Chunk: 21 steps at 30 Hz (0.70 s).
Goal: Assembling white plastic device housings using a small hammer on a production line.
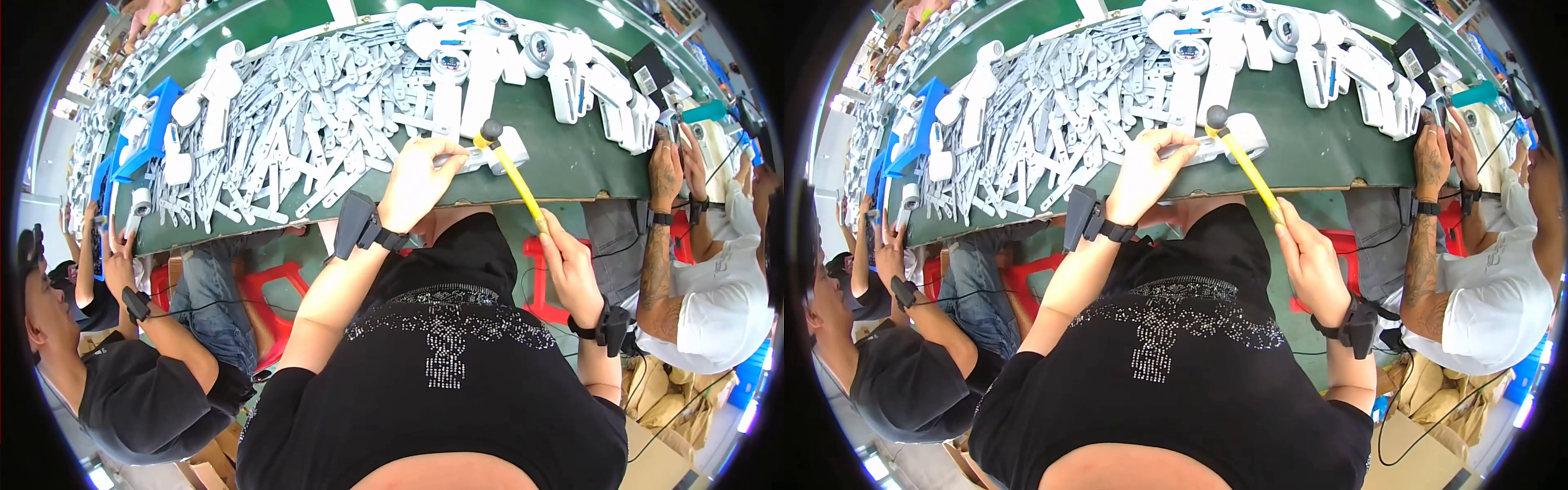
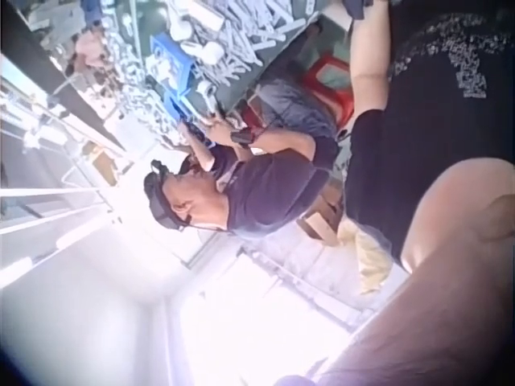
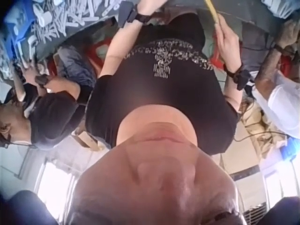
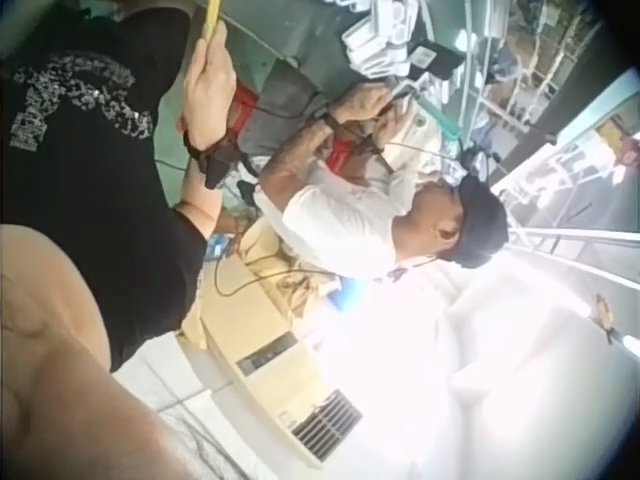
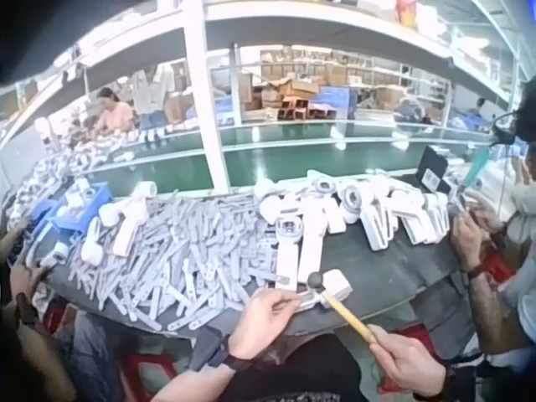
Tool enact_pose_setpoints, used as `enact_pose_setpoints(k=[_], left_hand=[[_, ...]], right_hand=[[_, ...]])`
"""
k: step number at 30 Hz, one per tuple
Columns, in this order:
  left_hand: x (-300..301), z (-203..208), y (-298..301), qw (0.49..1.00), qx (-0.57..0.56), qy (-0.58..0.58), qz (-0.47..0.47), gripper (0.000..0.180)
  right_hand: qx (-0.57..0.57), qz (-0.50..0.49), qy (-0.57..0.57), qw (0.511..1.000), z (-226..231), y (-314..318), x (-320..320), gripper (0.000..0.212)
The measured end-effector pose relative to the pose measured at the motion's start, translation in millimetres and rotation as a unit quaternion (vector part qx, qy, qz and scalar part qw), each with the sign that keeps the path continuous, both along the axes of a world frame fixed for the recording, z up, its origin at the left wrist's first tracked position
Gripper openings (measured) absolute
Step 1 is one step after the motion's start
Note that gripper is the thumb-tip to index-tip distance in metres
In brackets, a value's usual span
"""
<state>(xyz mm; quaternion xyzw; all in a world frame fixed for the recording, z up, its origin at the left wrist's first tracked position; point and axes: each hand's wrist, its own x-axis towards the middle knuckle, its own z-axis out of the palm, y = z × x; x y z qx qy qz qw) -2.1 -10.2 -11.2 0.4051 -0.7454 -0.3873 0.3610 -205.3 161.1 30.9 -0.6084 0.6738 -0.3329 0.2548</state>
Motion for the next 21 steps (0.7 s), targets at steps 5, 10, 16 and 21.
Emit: enact_pose_setpoints(k=[5, 10, 16, 21], left_hand=[[0, 0, 6, 1.0, 0.028, 0.007, 0.006, 0.017], [4, -2, -6, 1.0, -0.025, 0.003, -0.019, 0.02], [31, -6, 6, 0.983, -0.156, -0.096, 0.019, 0.029], [30, -12, 9, 0.981, -0.181, -0.064, 0.033, 0.027]], right_hand=[[-0.09, -0.009, 0.015, 0.996, 13, 8, 6, 0.035], [-0.031, 0.011, 0.021, 0.999, 6, 1, 1, 0.036], [0.026, -0.002, -0.036, 0.999, 27, 11, 5, 0.038], [-0.005, -0.021, -0.043, 0.999, 30, 18, 9, 0.038]])
